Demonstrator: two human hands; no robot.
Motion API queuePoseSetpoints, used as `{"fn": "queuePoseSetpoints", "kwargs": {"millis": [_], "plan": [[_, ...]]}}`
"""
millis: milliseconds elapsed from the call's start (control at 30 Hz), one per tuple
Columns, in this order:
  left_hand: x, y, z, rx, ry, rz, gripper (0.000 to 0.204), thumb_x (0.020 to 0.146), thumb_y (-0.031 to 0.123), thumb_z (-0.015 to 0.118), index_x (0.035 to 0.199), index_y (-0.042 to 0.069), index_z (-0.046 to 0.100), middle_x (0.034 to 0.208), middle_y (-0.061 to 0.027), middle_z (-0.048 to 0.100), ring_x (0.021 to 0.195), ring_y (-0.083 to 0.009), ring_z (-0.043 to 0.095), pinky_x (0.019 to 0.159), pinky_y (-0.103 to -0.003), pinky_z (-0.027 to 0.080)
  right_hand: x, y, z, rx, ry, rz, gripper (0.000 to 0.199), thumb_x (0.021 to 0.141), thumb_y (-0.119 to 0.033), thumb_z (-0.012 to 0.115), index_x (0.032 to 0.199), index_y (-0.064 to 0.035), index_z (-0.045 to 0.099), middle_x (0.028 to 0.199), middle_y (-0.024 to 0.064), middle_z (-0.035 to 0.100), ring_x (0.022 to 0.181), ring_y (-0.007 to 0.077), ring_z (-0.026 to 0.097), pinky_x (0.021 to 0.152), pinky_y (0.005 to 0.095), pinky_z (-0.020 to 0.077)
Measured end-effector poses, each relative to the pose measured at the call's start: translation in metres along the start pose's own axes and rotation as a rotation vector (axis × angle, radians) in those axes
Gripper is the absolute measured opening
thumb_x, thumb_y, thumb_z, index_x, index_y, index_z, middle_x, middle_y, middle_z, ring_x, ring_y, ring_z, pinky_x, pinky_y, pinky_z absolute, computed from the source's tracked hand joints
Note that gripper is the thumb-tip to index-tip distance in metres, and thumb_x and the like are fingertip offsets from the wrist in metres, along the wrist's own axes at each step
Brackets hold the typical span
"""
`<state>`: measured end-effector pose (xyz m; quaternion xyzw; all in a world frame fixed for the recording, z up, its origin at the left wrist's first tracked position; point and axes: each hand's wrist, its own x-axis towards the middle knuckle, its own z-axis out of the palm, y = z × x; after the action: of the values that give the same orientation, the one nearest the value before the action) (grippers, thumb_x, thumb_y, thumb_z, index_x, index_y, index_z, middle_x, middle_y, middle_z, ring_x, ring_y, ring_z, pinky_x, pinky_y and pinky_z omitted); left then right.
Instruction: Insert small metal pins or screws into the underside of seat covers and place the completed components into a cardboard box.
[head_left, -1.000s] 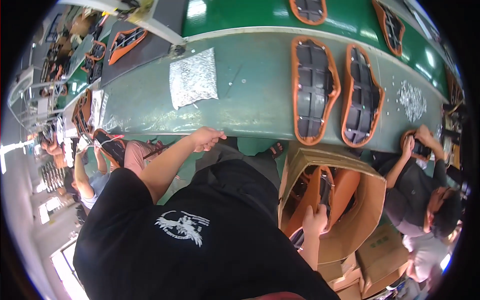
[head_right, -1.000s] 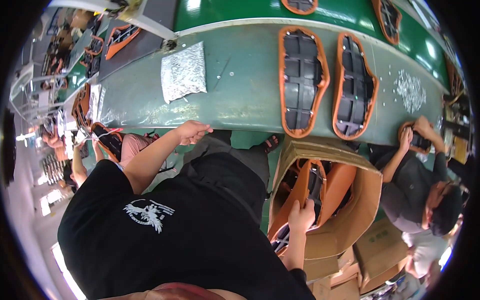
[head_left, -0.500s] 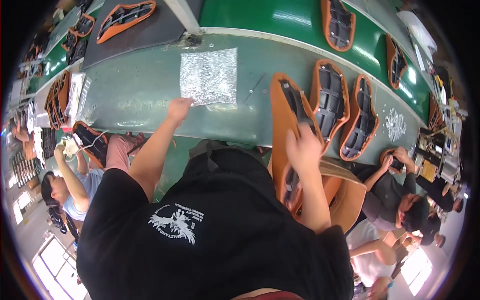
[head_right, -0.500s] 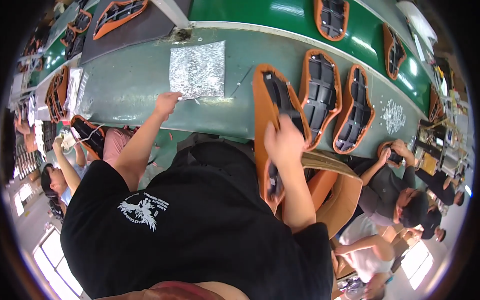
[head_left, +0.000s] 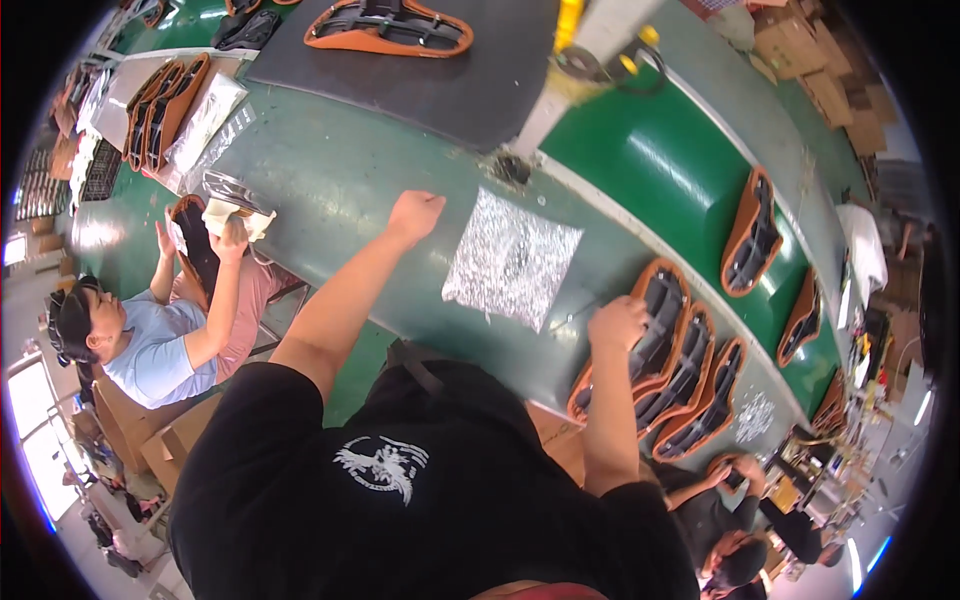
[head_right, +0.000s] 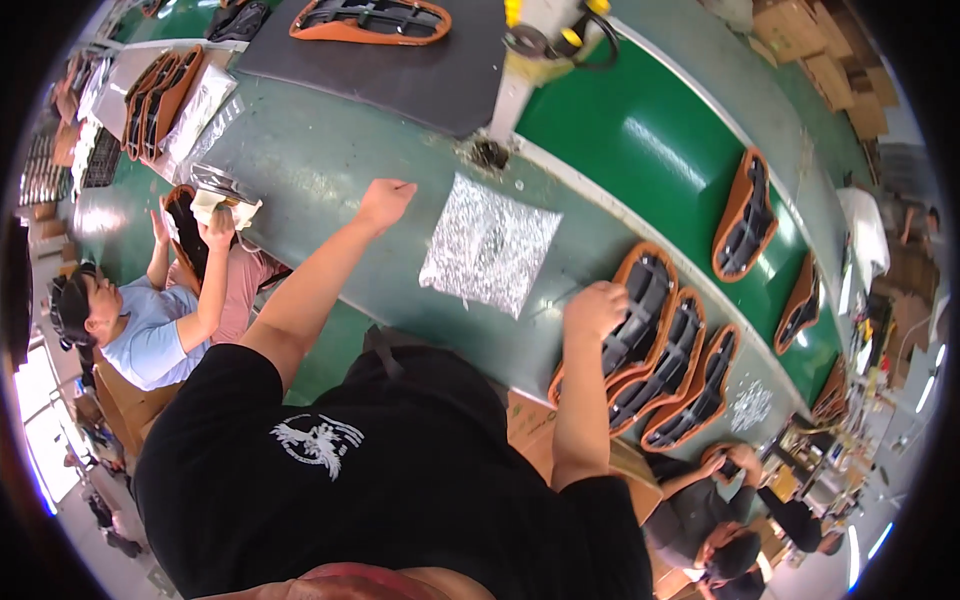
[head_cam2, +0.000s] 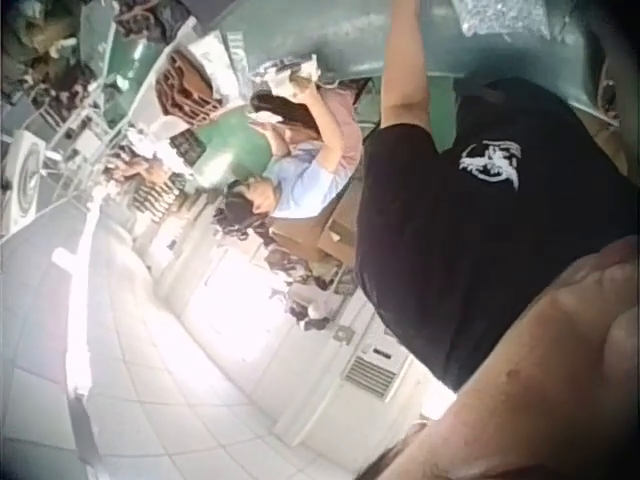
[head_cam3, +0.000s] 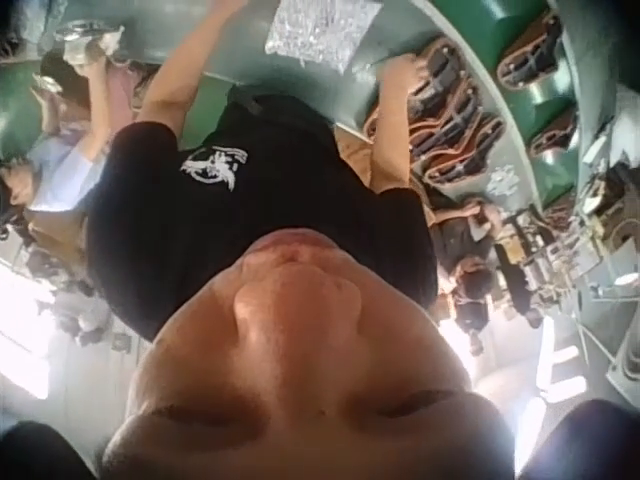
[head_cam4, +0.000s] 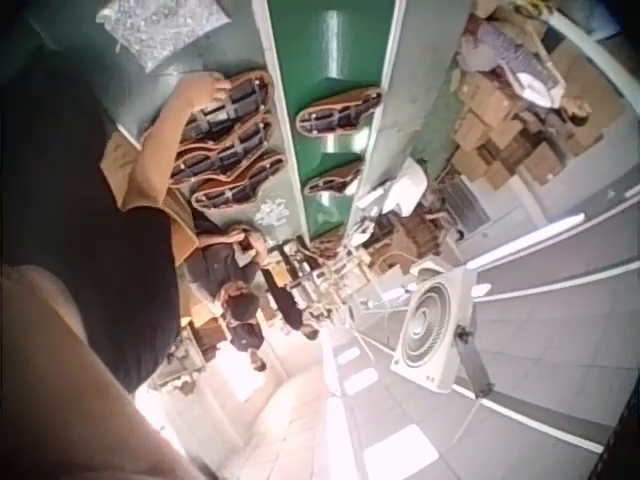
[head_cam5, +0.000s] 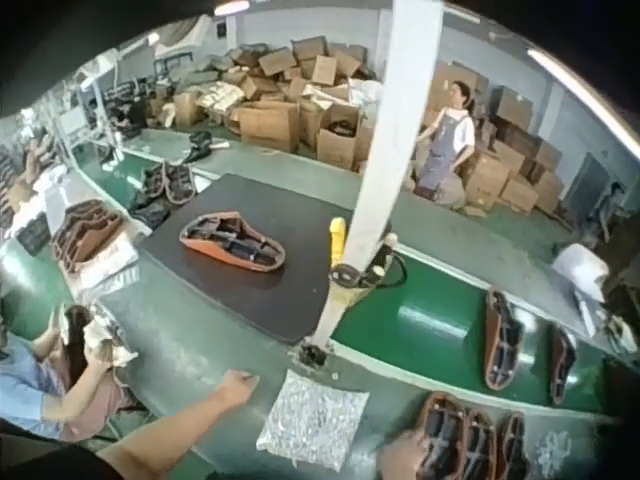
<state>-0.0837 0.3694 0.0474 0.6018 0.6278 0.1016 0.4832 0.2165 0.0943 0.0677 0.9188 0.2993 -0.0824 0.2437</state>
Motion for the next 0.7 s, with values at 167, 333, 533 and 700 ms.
{"fn": "queuePoseSetpoints", "kwargs": {"millis": [167, 333, 533, 700], "plan": [[0.085, 0.003, -0.039, -0.210, 0.079, -0.122, 0.034, 0.092, 0.029, 0.066, 0.082, -0.003, 0.068, 0.065, -0.0143, 0.061, 0.060, -0.0217, 0.055, 0.064, -0.040, 0.049, 0.009, -0.143, -0.093, 0.801, 0.249, -0.797, 0.033, 0.084, -0.020, 0.071, 0.111, -0.0029, 0.066, 0.117, 0.0171, 0.063, 0.110, 0.0407, 0.060, 0.095, 0.0474, 0.0511], [0.112, -0.037, -0.037, -0.249, 0.126, 0.017, 0.035, 0.092, 0.030, 0.068, 0.087, -0.005, 0.071, 0.069, -0.0138, 0.067, 0.064, -0.0196, 0.058, 0.066, -0.039, 0.050, 0.078, -0.322, -0.189, 0.632, 0.406, -1.087, 0.038, 0.083, -0.017, 0.071, 0.117, -0.0020, 0.061, 0.120, 0.0176, 0.059, 0.113, 0.0375, 0.058, 0.097, 0.0451, 0.0497], [-0.001, -0.111, -0.032, -0.464, -0.175, -0.291, 0.026, 0.097, 0.023, 0.068, 0.106, 0.000, 0.077, 0.097, -0.0071, 0.077, 0.086, -0.0131, 0.066, 0.080, -0.030, 0.054, 0.142, -0.541, -0.275, 0.435, 0.541, -1.280, 0.022, 0.087, -0.009, 0.059, 0.107, -0.0012, 0.061, 0.109, 0.0172, 0.064, 0.107, 0.0332, 0.061, 0.093, 0.0436, 0.0507], [-0.059, -0.140, -0.019, -0.451, -0.280, -0.236, 0.023, 0.098, 0.024, 0.066, 0.104, 0.005, 0.078, 0.067, 0.0067, 0.054, 0.053, -0.0045, 0.046, 0.045, -0.024, 0.036, 0.202, -0.611, -0.275, 0.306, 0.611, -0.962, 0.022, 0.097, -0.015, 0.050, 0.109, -0.0070, 0.066, 0.110, 0.0126, 0.068, 0.102, 0.0302, 0.067, 0.086, 0.0428, 0.0539]]}}
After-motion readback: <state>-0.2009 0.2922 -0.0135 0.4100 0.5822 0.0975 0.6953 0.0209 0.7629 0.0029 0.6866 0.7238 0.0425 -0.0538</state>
